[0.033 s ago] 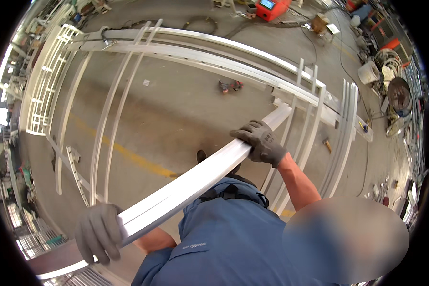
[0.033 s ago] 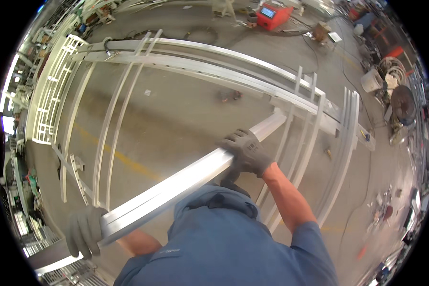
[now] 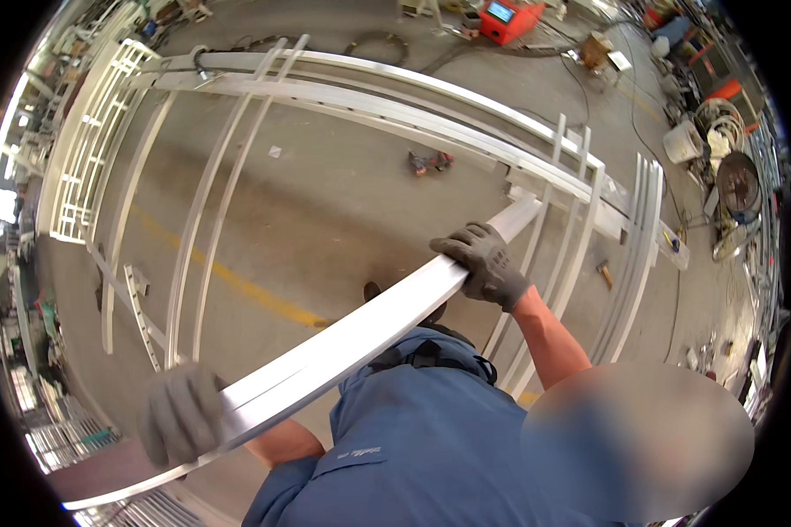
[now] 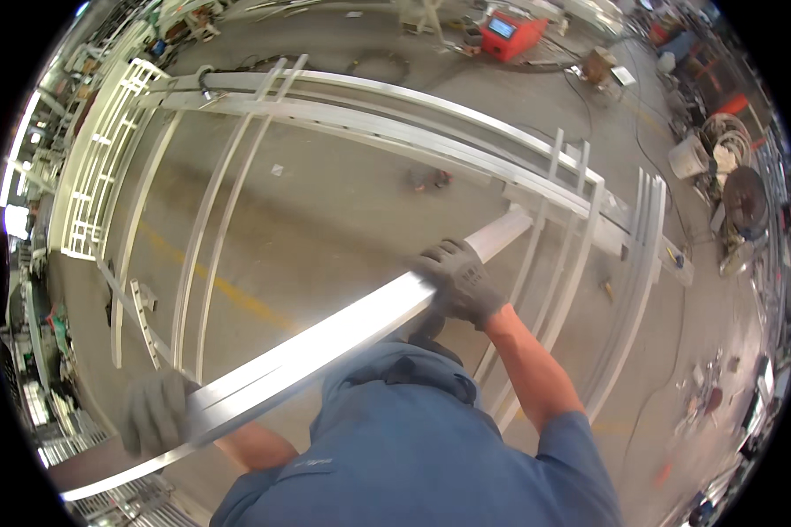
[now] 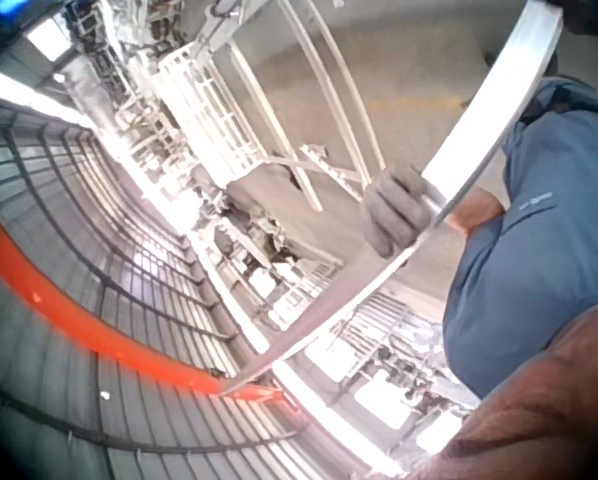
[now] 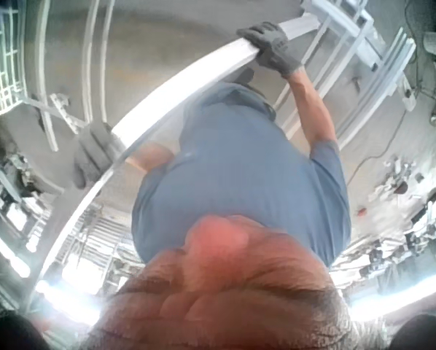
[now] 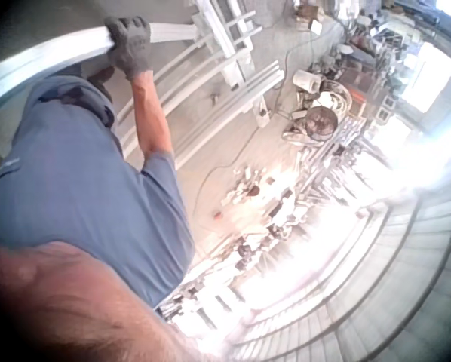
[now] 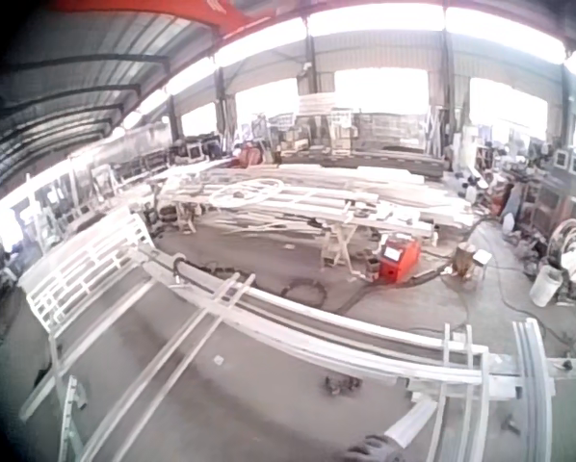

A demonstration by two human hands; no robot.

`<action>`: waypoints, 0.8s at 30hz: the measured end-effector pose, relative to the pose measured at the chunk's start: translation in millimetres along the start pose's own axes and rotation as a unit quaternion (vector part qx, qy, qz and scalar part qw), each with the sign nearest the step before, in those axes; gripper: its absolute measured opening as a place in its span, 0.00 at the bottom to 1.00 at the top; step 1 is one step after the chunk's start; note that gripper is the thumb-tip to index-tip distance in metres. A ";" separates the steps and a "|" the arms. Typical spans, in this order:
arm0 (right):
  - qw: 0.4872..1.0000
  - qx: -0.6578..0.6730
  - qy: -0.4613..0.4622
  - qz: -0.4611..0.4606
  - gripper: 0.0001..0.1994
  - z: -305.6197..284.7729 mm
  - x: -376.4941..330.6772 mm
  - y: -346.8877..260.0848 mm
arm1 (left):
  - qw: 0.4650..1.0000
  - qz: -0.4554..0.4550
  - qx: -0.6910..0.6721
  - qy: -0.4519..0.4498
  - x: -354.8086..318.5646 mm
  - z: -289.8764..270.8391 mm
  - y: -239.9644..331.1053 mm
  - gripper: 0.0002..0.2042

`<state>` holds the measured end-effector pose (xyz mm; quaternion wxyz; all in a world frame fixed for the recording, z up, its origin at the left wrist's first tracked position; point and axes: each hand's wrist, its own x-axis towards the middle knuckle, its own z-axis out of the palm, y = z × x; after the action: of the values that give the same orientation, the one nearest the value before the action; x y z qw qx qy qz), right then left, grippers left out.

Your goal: The person picks up long white metal bars and fits them into a larger white metal frame structure on the floor. They repeatedly lift, align, and insert the bars into slots within the frame, adjusting their position to secure them.

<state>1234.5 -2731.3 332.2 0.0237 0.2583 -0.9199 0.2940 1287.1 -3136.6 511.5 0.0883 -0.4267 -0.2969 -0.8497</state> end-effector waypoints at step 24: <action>0.943 -0.259 0.067 -0.201 0.24 106.8 234.3 81.1 | 0.572 -0.077 -0.132 0.806 -222.7 -194.9 1.8 0.31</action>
<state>1003.7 -2842.2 246.9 0.2095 0.4023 -0.8897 0.0516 1294.8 -3274.1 249.5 0.1674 0.4515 -0.0195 -0.8762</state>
